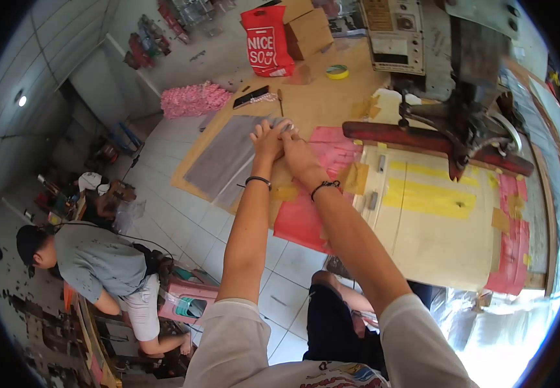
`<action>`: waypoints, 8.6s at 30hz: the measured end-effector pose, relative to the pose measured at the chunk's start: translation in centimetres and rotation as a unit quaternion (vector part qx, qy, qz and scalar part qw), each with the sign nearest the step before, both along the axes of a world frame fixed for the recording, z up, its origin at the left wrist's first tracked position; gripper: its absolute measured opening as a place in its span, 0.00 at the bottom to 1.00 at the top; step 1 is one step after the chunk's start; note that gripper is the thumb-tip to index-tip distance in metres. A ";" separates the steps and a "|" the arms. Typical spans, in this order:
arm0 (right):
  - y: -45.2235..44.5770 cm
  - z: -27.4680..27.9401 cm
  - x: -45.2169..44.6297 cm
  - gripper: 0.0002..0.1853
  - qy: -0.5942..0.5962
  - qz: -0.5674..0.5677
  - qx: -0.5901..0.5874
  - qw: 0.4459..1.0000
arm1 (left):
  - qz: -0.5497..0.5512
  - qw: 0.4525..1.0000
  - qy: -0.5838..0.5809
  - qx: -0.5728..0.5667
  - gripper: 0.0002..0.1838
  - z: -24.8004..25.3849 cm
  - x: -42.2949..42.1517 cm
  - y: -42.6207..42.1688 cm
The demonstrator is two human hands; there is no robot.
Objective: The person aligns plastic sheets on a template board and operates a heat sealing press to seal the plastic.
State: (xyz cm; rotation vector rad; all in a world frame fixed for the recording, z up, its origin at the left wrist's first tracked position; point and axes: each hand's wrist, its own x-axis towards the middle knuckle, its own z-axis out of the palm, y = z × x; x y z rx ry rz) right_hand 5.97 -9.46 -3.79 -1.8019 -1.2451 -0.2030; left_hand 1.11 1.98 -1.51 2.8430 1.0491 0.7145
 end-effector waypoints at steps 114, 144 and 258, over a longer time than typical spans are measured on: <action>-2.1 3.3 1.7 0.27 0.049 -0.067 -0.194 0.977 | -0.232 0.920 -0.100 -0.300 0.11 1.8 2.6 4.5; -1.2 2.4 1.6 0.25 0.032 -0.045 -0.206 0.977 | -0.232 0.922 -0.013 -0.309 0.15 0.7 3.5 7.8; -1.6 3.4 2.1 0.20 0.231 0.073 0.024 0.970 | -0.148 0.889 -0.419 -0.106 0.20 4.7 0.8 3.2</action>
